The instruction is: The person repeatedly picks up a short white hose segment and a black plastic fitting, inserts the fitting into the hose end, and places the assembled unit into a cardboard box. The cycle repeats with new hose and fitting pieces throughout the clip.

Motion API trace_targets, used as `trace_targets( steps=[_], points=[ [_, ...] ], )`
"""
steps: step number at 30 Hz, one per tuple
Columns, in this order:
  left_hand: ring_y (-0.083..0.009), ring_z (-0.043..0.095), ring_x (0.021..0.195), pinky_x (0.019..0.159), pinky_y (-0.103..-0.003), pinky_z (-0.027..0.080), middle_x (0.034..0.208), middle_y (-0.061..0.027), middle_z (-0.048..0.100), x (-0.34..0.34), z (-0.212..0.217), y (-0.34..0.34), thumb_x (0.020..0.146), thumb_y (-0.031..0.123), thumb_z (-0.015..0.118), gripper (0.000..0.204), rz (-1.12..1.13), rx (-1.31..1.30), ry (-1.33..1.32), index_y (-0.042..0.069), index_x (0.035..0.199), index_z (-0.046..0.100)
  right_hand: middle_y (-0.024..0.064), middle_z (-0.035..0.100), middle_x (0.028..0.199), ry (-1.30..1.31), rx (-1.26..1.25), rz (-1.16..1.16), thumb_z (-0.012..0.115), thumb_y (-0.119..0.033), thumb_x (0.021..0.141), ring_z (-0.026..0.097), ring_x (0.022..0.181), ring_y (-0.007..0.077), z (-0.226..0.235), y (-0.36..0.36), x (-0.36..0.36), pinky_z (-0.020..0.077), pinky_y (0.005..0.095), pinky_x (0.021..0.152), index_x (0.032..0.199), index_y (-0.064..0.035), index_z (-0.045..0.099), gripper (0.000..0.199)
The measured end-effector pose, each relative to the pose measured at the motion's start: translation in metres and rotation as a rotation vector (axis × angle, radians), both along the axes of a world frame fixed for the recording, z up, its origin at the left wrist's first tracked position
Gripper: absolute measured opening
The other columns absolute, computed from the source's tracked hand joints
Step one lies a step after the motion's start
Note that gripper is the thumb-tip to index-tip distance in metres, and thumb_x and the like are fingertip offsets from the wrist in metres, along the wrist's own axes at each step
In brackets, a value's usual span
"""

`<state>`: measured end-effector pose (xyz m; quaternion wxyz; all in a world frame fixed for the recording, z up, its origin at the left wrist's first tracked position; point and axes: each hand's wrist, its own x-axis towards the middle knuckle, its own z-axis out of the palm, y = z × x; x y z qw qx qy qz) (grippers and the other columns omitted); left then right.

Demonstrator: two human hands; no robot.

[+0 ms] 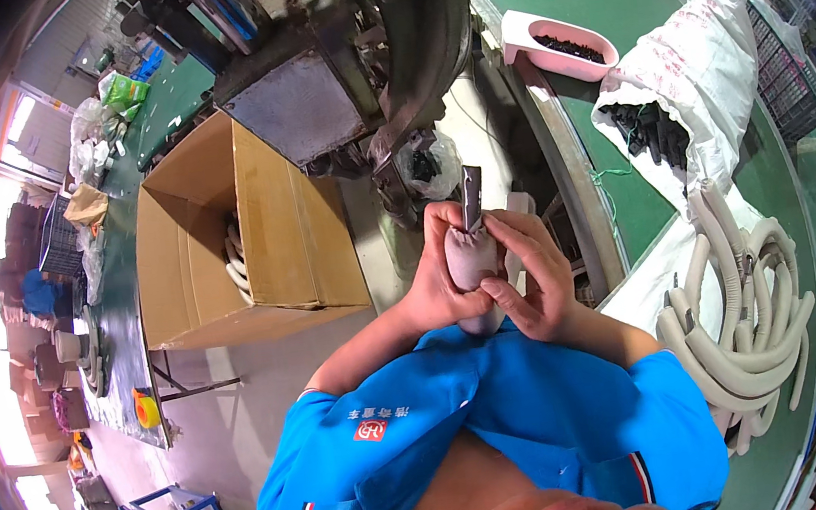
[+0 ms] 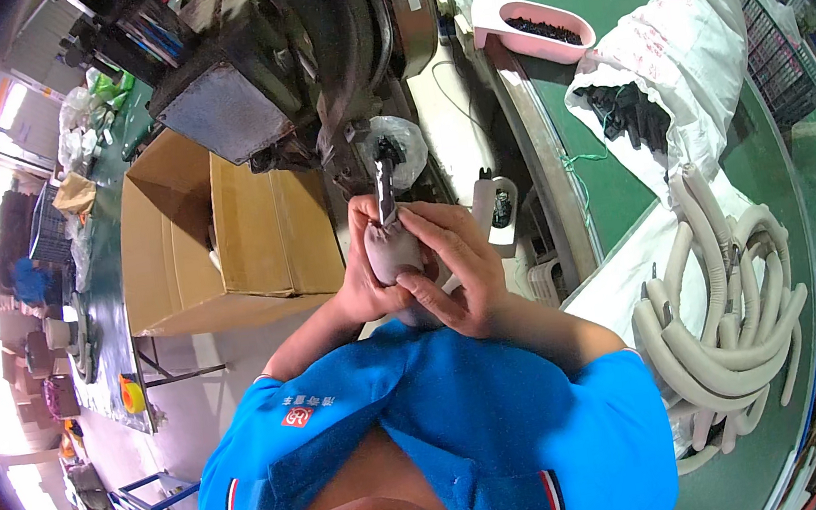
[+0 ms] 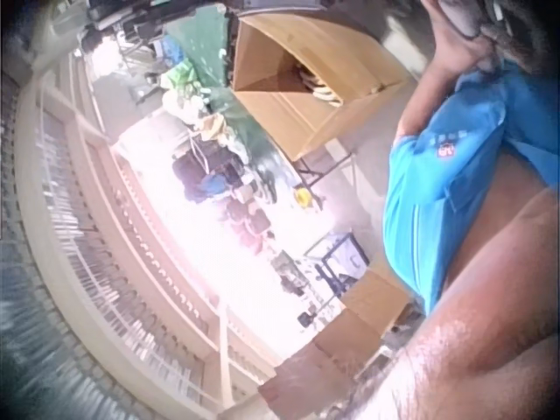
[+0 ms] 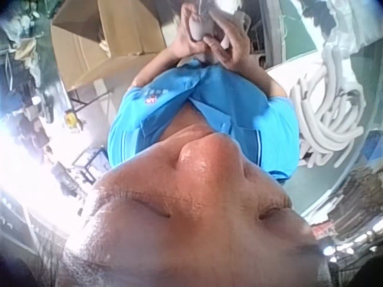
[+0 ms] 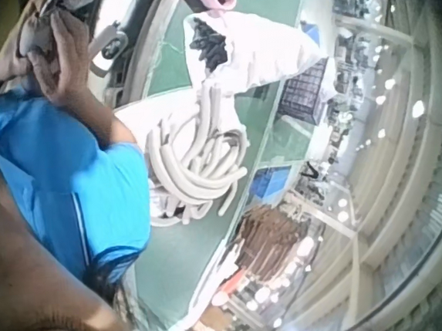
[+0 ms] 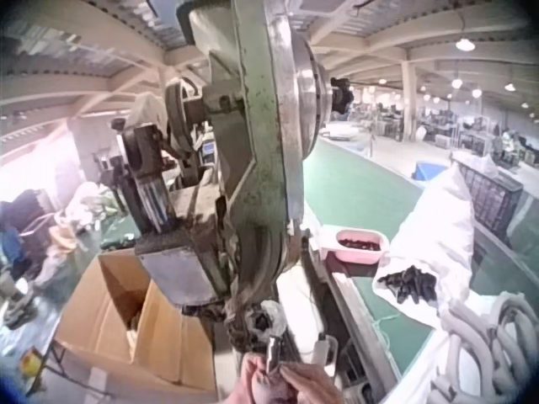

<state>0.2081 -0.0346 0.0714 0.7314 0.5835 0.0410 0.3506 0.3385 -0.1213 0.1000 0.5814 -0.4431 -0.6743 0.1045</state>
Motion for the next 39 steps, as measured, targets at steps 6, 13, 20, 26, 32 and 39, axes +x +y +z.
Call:
trace_targets(
  steps=[6, 13, 20, 26, 32, 39],
  points=[
    [-0.0171, 0.052, 0.087, 0.074, -0.031, 0.046, 0.105, -0.0099, 0.044, 0.005, 0.011, 0.001, 0.064, 0.002, 0.07, 0.075, -0.064, 0.031, 0.06, 0.013, 0.118, 0.019, 0.0198, 0.05, 0.112, -0.029, -0.015, -0.106, 0.068, -0.019, 0.076, 0.05, 0.099, 0.0332, 0.004, 0.002, 0.005, 0.0414, 0.04, 0.084, 0.118, 0.002, 0.052, 0.05],
    [-0.0197, 0.048, 0.107, 0.092, -0.035, 0.039, 0.117, -0.0129, 0.047, 0.034, 0.007, 0.006, 0.066, 0.008, 0.072, 0.09, -0.079, 0.125, 0.137, 0.012, 0.132, 0.011, 0.0113, 0.047, 0.095, 0.212, -0.13, -0.053, 0.072, -0.022, 0.068, 0.044, 0.091, 0.0241, -0.002, 0.022, 0.023, 0.0366, 0.0332, 0.08, 0.078, -0.0032, 0.057, 0.026],
    [-0.0172, 0.053, 0.099, 0.086, -0.033, 0.044, 0.108, -0.0102, 0.056, 0.05, -0.03, 0.014, 0.068, 0.012, 0.074, 0.069, -0.13, 0.133, 0.683, 0.004, 0.126, 0.038, 0.0022, 0.051, 0.093, 0.594, -0.495, -0.047, 0.069, -0.023, 0.081, 0.047, 0.085, 0.0103, -0.071, 0.033, 0.075, 0.0389, 0.026, 0.074, 0.088, -0.0035, 0.059, 0.023],
    [-0.0118, 0.052, 0.089, 0.081, -0.029, 0.044, 0.097, -0.007, 0.059, -0.003, -0.069, 0.022, 0.069, 0.014, 0.073, 0.051, 0.097, -0.032, 0.862, 0.003, 0.115, 0.053, 0.0129, 0.061, 0.088, 0.092, -0.657, -0.781, 0.058, -0.022, 0.085, 0.06, 0.083, 0.026, -0.194, 0.093, 0.26, 0.0467, 0.0364, 0.073, 0.09, -0.0032, 0.059, 0.02],
    [-0.0148, 0.055, 0.076, 0.071, -0.032, 0.046, 0.082, -0.0097, 0.06, -0.034, -0.049, 0.014, 0.066, 0.016, 0.07, 0.039, 0.328, 0.046, 1.009, 0.003, 0.099, 0.055, 0.0097, 0.058, 0.107, -0.789, -1.188, -1.252, 0.043, -0.017, 0.088, 0.048, 0.107, 0.0287, -0.217, 0.121, 0.364, 0.0421, 0.0442, 0.083, 0.102, -0.0053, 0.063, 0.027],
    [-0.0254, 0.061, 0.076, 0.071, -0.037, 0.048, 0.083, -0.0169, 0.062, -0.037, -0.045, 0.007, 0.065, 0.015, 0.068, 0.046, 0.428, 0.121, 1.07, 0.004, 0.107, 0.056, 0.0165, 0.05, 0.117, -0.703, -1.162, -1.281, 0.063, -0.034, 0.082, 0.041, 0.116, 0.034, -0.22, 0.102, 0.361, 0.0335, 0.0507, 0.093, 0.111, -0.0029, 0.053, 0.044]
  ],
)
